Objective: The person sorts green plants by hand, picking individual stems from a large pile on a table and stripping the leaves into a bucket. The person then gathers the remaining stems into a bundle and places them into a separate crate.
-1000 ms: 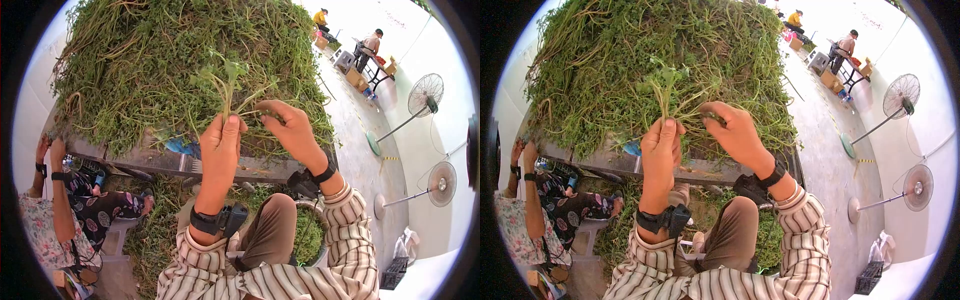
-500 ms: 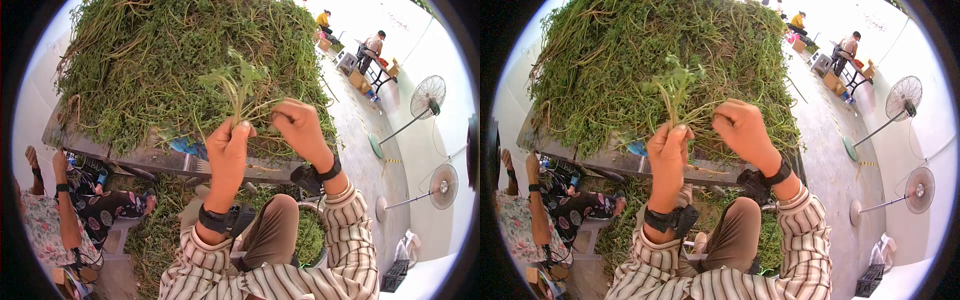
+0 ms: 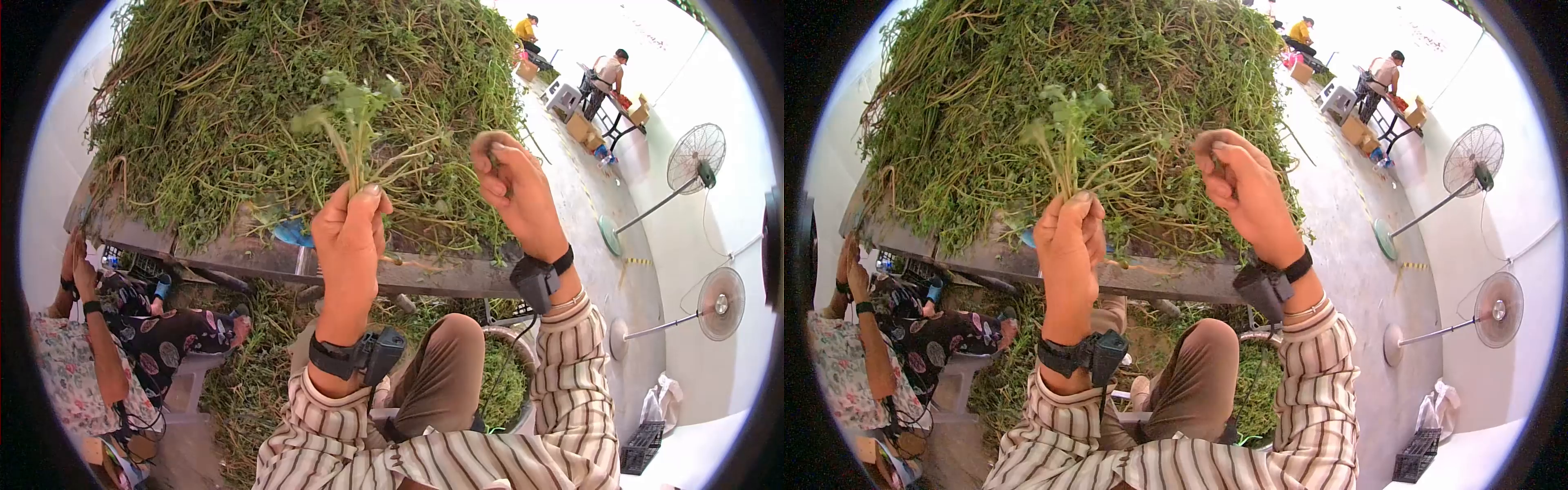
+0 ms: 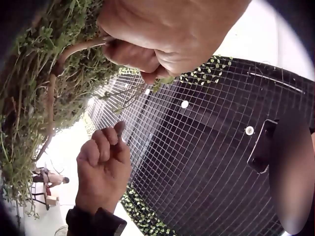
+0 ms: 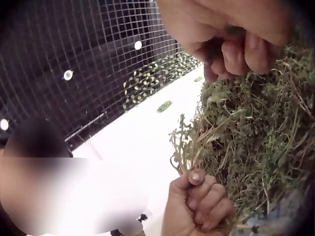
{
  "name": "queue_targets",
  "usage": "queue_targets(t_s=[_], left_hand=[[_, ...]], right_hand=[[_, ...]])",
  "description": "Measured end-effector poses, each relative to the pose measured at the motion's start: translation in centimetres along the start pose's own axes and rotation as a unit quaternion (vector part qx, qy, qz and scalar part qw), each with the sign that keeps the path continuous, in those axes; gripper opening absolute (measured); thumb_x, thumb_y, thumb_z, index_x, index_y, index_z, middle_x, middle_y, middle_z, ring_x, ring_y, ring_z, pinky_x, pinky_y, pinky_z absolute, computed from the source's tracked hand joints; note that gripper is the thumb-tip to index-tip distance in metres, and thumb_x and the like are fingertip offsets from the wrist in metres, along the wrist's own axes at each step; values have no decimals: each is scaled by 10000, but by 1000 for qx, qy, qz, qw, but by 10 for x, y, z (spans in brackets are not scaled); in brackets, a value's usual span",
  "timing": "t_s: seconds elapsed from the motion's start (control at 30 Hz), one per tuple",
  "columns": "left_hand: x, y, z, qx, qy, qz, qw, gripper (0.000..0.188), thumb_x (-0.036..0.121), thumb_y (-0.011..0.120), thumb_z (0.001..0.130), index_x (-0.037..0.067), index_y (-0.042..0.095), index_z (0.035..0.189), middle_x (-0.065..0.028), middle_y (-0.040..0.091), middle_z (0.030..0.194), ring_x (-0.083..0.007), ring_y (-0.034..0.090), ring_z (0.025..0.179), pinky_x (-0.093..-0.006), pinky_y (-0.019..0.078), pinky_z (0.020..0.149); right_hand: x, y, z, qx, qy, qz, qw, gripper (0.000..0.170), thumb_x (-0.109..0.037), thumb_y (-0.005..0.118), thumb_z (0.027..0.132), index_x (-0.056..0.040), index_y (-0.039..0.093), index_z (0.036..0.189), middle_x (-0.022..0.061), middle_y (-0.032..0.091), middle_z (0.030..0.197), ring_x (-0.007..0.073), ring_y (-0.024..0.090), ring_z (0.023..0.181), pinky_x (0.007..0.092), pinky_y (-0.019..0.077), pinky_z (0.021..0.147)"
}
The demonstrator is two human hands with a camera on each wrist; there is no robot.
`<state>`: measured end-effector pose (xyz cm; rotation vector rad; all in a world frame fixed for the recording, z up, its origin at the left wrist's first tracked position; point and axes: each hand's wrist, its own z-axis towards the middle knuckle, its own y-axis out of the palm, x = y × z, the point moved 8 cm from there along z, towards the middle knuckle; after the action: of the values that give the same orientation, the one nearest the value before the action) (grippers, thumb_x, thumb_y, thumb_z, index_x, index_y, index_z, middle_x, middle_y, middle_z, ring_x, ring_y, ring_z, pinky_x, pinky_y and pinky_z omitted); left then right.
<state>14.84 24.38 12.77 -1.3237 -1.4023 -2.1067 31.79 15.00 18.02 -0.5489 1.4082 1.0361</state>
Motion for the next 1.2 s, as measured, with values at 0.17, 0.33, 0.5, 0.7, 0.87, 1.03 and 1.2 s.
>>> queue_targets(t_s=[0.17,0.33,0.5,0.7,0.87,1.03,1.2], left_hand=[[-3,2,-2,-3,-18,1,1000,174,174,518,855,35,541,752,78,290,495,-16,232,379,-210,192,359],[-1,3,-2,-13,-20,-1,1000,171,173,513,856,40,531,750,83,289,495,-10,234,380,-200,194,354],[1,3,-3,-18,-17,-2,1000,171,179,514,856,44,530,751,82,297,497,-11,239,381,-198,200,356],[-4,9,-6,-18,-23,4,1000,184,188,514,859,46,521,742,78,309,502,-13,246,384,-195,207,358],[3,0,-3,-12,-22,-25,999,192,181,501,871,57,502,725,67,300,509,-27,251,386,-199,213,356],[1,-1,-2,-19,-38,-60,997,178,171,493,876,65,490,734,66,290,515,-31,246,388,-203,214,354],[-5,2,-3,-19,-71,-58,996,168,172,492,874,70,484,742,66,292,517,-33,247,388,-205,212,354]], right_hand=[[-2,22,5,-57,-2,-151,987,257,-90,441,880,3,586,1072,-21,475,684,48,383,542,196,319,467],[-8,46,6,-85,-196,-432,876,249,-107,524,854,-1,606,1065,114,645,883,184,588,727,295,465,699],[-3,50,7,-98,-182,-465,861,220,-109,539,832,12,618,998,154,619,810,201,583,691,304,465,662],[2,23,19,-40,-89,-295,950,173,-113,530,819,35,618,841,11,490,577,65,443,515,213,359,479],[3,-12,28,-1,-24,12,1000,179,-127,449,877,16,556,881,-13,454,672,25,332,525,172,254,425],[13,3,22,-49,33,92,994,199,-103,425,888,21,533,1000,-4,426,727,31,321,542,172,251,433],[27,29,13,-103,73,-104,987,282,-115,513,868,-8,553,1126,-71,398,636,6,316,512,175,235,430]])
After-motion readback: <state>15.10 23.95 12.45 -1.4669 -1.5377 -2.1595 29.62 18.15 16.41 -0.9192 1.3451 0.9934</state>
